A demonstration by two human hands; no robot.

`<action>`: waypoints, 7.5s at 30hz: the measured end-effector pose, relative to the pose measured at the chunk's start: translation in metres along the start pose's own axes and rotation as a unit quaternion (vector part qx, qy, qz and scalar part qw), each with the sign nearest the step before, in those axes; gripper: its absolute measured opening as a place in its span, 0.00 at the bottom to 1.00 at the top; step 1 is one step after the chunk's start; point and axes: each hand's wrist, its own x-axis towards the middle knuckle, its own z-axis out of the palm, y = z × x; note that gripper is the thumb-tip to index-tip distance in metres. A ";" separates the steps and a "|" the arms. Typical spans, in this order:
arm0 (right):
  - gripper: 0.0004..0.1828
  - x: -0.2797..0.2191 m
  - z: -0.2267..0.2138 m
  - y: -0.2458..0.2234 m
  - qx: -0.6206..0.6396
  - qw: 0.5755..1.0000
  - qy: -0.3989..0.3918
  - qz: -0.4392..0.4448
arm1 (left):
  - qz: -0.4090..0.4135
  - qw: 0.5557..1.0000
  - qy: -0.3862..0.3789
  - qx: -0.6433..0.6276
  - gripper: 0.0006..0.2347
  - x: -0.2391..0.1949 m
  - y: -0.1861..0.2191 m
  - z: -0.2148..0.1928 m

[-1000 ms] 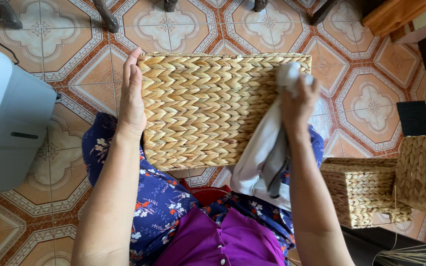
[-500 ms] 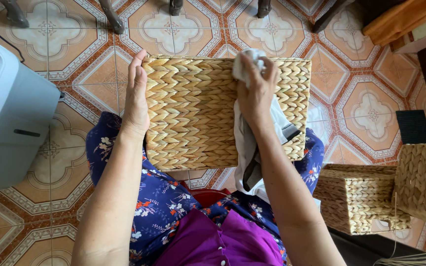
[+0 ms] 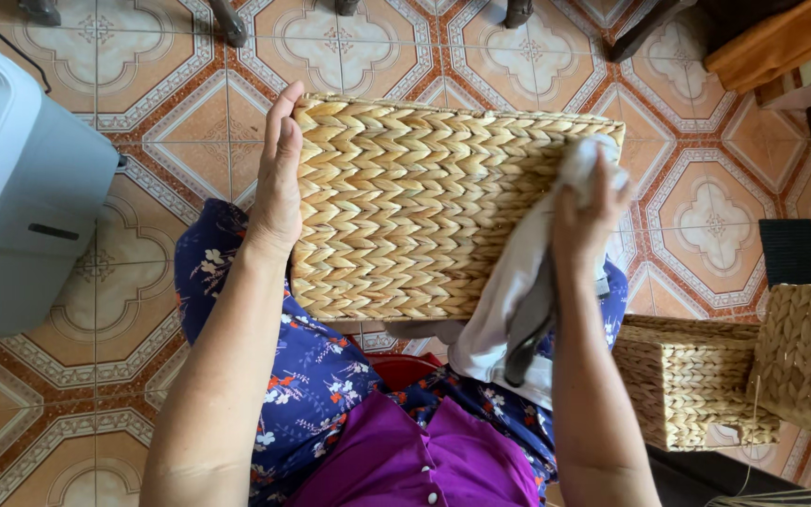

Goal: The person wipes the exterior and interior surfaces of a rectangular woven basket using a white cloth. They rotate the basket to access all sides and the inside, then place it on the floor.

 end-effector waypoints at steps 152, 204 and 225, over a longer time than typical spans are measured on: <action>0.37 -0.107 0.049 -0.224 0.126 0.930 -0.281 -0.201 | 0.004 0.998 -0.002 -0.062 0.38 0.006 -0.018 -0.011; 0.18 -0.089 -0.104 0.058 0.406 0.860 -0.067 0.303 | 0.010 0.997 0.064 -0.050 0.24 -0.013 -0.008 -0.028; 0.22 -0.131 -0.124 0.068 0.498 0.813 -0.035 0.299 | -0.069 0.977 -0.034 -0.200 0.31 0.014 0.010 -0.021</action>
